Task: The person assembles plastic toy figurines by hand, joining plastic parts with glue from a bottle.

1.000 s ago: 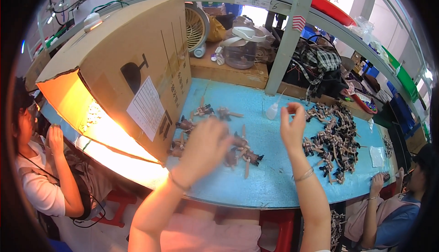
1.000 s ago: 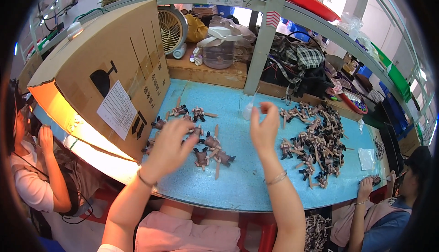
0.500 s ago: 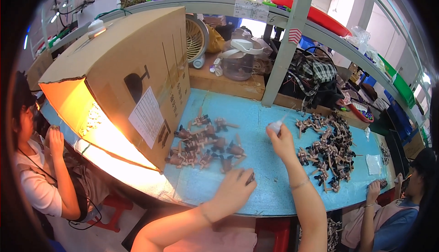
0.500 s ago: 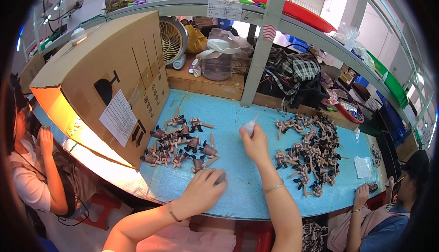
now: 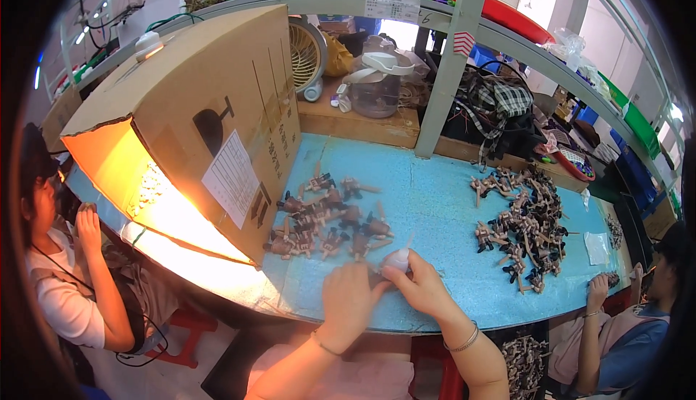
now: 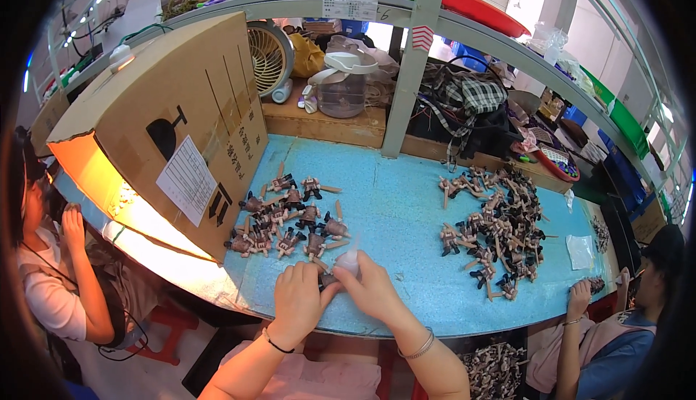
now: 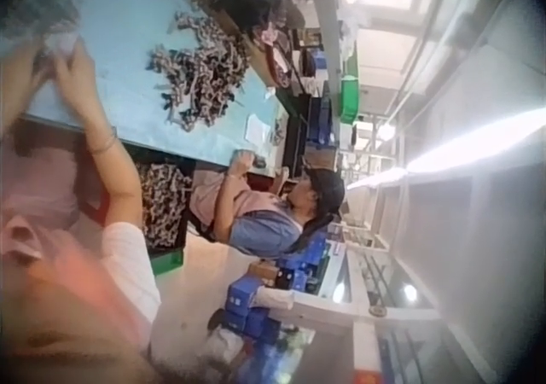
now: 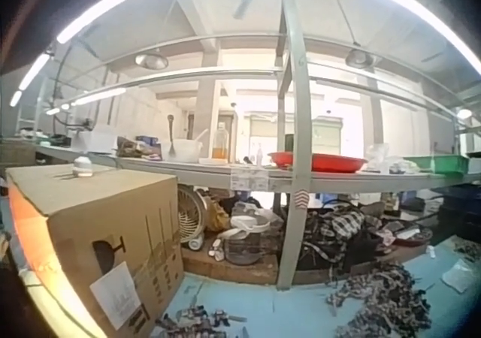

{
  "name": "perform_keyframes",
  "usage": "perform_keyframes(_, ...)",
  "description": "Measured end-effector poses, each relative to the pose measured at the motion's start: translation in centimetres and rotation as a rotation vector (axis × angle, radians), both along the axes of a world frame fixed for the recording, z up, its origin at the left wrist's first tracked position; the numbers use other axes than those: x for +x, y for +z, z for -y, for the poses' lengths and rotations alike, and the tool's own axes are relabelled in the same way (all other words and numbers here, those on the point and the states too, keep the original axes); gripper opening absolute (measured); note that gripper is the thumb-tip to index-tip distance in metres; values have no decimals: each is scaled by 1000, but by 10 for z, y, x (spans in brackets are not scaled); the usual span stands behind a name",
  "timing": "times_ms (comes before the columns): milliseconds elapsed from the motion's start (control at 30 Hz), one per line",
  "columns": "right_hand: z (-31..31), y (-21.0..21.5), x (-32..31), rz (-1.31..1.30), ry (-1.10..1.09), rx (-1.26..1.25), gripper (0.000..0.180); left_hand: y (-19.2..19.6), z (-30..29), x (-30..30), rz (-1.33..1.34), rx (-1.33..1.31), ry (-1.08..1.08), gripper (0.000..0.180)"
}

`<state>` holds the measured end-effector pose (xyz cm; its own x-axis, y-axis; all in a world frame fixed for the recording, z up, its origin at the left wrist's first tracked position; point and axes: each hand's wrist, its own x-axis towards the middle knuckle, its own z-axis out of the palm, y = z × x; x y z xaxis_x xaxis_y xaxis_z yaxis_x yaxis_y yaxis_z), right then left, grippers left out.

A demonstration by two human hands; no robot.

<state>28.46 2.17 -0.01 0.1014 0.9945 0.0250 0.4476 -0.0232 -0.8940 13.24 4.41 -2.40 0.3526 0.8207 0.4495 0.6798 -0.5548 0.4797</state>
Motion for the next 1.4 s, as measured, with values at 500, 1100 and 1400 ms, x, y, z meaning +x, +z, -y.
perform_keyframes(500, 32, -3, -15, -367, -67, 146, 23, -1, 9, -76, 644, -339, -154, 25)
perform_keyframes(1100, 70, 39, -45, 80, -219, 945, 56, 20, 14, -108, 394, 385, -145, 30)
perform_keyframes(1400, 73, 45, -51, 162, -61, 921, 54, 21, 14, -111, 349, 447, -117, 27)
